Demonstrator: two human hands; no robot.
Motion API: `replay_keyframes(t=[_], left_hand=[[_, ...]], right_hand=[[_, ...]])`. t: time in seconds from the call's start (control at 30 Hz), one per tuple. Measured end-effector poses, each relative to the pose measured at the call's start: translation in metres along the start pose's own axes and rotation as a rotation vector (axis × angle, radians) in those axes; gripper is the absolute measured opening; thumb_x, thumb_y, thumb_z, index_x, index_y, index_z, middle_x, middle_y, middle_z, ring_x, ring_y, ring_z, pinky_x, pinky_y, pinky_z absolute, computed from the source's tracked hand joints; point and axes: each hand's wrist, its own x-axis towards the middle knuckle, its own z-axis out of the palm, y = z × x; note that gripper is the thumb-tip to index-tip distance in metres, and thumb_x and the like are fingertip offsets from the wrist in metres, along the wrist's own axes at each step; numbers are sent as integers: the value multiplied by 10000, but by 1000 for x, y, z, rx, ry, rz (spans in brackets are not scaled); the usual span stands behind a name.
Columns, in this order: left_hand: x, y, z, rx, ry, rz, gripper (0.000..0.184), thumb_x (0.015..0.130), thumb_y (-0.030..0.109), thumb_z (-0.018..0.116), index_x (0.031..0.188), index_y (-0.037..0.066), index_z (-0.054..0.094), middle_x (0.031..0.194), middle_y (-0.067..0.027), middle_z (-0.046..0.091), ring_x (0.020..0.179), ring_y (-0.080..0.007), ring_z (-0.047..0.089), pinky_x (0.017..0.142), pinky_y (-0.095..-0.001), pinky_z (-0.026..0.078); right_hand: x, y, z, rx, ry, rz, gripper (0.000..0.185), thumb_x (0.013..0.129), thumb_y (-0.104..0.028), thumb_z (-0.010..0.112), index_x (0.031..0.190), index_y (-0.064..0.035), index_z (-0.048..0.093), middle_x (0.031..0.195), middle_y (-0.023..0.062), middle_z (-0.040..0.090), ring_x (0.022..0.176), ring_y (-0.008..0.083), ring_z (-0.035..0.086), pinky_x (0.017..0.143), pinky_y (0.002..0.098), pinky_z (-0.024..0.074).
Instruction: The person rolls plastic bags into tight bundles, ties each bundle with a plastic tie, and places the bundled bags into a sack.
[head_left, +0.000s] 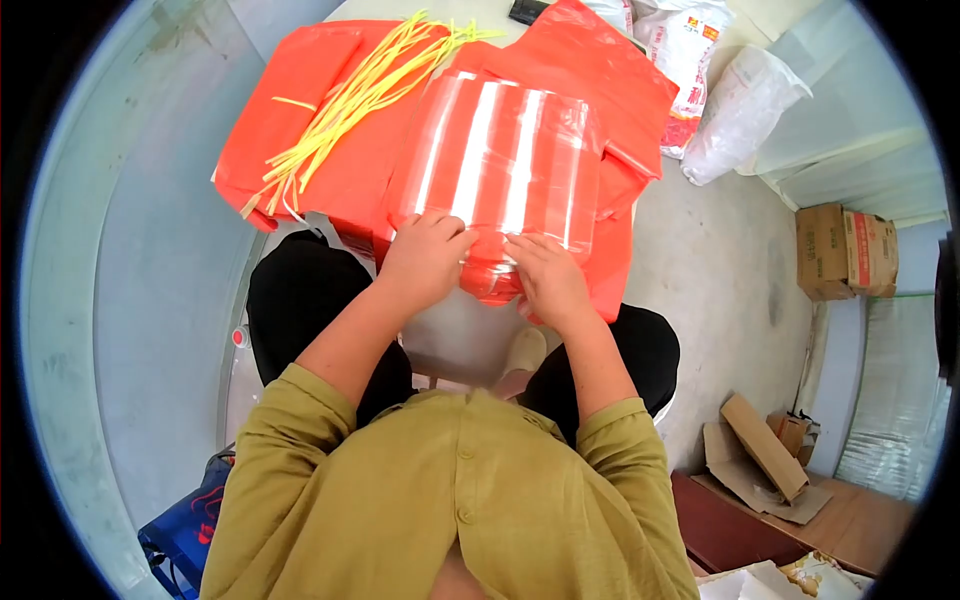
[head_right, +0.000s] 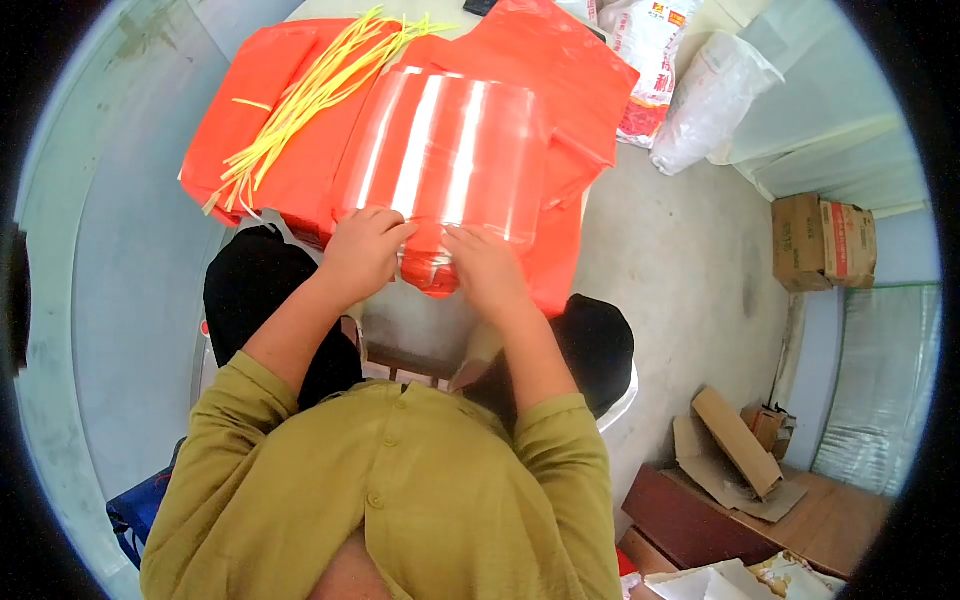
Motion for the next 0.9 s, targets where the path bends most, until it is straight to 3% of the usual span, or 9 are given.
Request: replay_keyframes(t=[0.13,0.23,0.37,0.43,0.53,0.6,0.73,0.83,0.9], left_hand=[[2,-9,-13,-81,45,-20,271,795,43,673,1060,45,732,1029,-101,705,1054,-317,656,936,-468,507],[-1,-12,-42,-72,-87,-167,291,831,109,722,1109,26,728,1002,-127,718,1007,-316,684,879,-431,536],[-5,-14,-60,-388,-157,-627,320,902,270,752,1109,30,706,923,-160,735,880,-329,719,759,-414,556],[-5,-24,-55,-404,-102,-698,352,914,270,765,1169,34,706,976,-150,755,909,-284,739,799,-391,566],[-6,-42,-39,-384,-35,-719,336,947,269,738,1199,50,702,984,-136,761,915,-262,743,797,-382,564],[-1,-45,-37,-427,-74,-811,313,957,264,718,1193,59,700,990,-134,759,927,-272,740,799,-397,561],[0,-46,-30,-281,-59,-764,255,970,228,663,1175,77,655,995,-140,750,946,-325,727,813,-432,555],[1,-47,-28,-241,-66,-766,201,981,194,611,1153,91,619,988,-161,740,951,-377,713,807,-463,548],[-1,-50,-25,-241,-60,-765,182,984,174,593,1149,100,595,991,-170,729,943,-393,705,796,-474,543]], right_hand=[[18,-22,-28,50,-159,248,274,959,-27,631,1218,-21,719,1180,149,747,1076,378,683,922,441,552],[31,-36,-55,208,-333,501,236,1011,-96,598,1191,7,711,1010,136,744,939,315,704,850,413,556],[34,13,-46,468,-416,534,207,1028,-167,609,1093,-12,729,818,27,659,777,145,612,735,328,510],[44,15,-50,584,-399,703,184,1019,-171,624,1037,-26,736,776,-24,609,727,82,543,680,296,474],[52,50,-24,553,-394,796,181,996,-203,659,1008,-44,745,788,-55,623,677,70,518,630,290,442],[59,58,-18,469,-399,756,190,988,-204,666,996,-29,741,769,-40,622,682,78,531,640,295,452],[60,47,-16,362,-261,759,226,968,-213,703,1034,3,707,841,20,666,757,112,592,709,300,497],[46,39,-23,206,-51,632,264,961,-186,724,1118,20,672,964,93,708,868,176,659,800,320,533],[26,52,-18,290,31,631,276,967,-153,716,1186,8,665,1094,129,703,964,221,675,851,337,540]])
